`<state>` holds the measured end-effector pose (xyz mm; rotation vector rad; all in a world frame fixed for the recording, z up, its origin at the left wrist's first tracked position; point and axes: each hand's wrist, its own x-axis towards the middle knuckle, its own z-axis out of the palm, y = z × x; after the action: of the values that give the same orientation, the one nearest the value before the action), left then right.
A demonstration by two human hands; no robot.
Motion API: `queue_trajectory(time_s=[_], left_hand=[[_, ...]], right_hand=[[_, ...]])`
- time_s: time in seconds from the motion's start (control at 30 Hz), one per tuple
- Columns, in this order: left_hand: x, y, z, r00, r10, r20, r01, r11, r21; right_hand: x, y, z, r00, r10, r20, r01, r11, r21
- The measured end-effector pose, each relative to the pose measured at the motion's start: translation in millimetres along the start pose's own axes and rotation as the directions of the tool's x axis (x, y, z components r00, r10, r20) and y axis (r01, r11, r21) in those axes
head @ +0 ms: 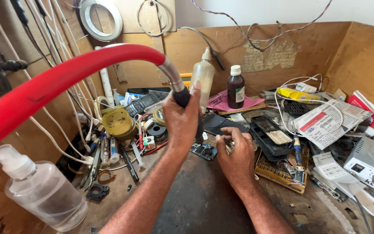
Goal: The person uses a hot air gun to apply heat to a small circuit board while holding it with the other hand. The person repeatedly directs the hot air at specific components on the board, likely to remove or reflow solder.
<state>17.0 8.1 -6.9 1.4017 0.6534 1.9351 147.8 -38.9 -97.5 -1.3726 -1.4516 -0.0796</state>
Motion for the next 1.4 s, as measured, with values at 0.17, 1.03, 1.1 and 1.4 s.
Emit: queue_trajectory(time_s=[0.17, 1.03, 1.1, 1.4], left_hand=[[-1.2, 5.4, -7.7, 0.999, -0.031, -0.027, 0.033, 0.996, 0.087], [-3.6, 1.4, 6.0, 1.000, -0.007, -0.013, 0.007, 1.000, 0.006], [-1.2, -0.6, 6.9, 1.000, 0.012, -0.017, -0.011, 0.999, 0.044], [-4.9, 8.5, -5.1, 0.998, -0.040, -0.055, 0.044, 0.995, 0.090]], right_hand=[[-0.3, 0.5, 0.4, 1.000, -0.028, 0.002, 0.028, 1.000, 0.014], [0.2, -2.8, -2.8, 1.000, -0.020, -0.005, 0.020, 0.999, 0.025], [-0.1, -2.8, -2.8, 1.000, -0.030, -0.003, 0.030, 0.999, 0.013], [-0.1, -1.2, -0.9, 1.000, -0.006, 0.023, 0.006, 1.000, 0.027]])
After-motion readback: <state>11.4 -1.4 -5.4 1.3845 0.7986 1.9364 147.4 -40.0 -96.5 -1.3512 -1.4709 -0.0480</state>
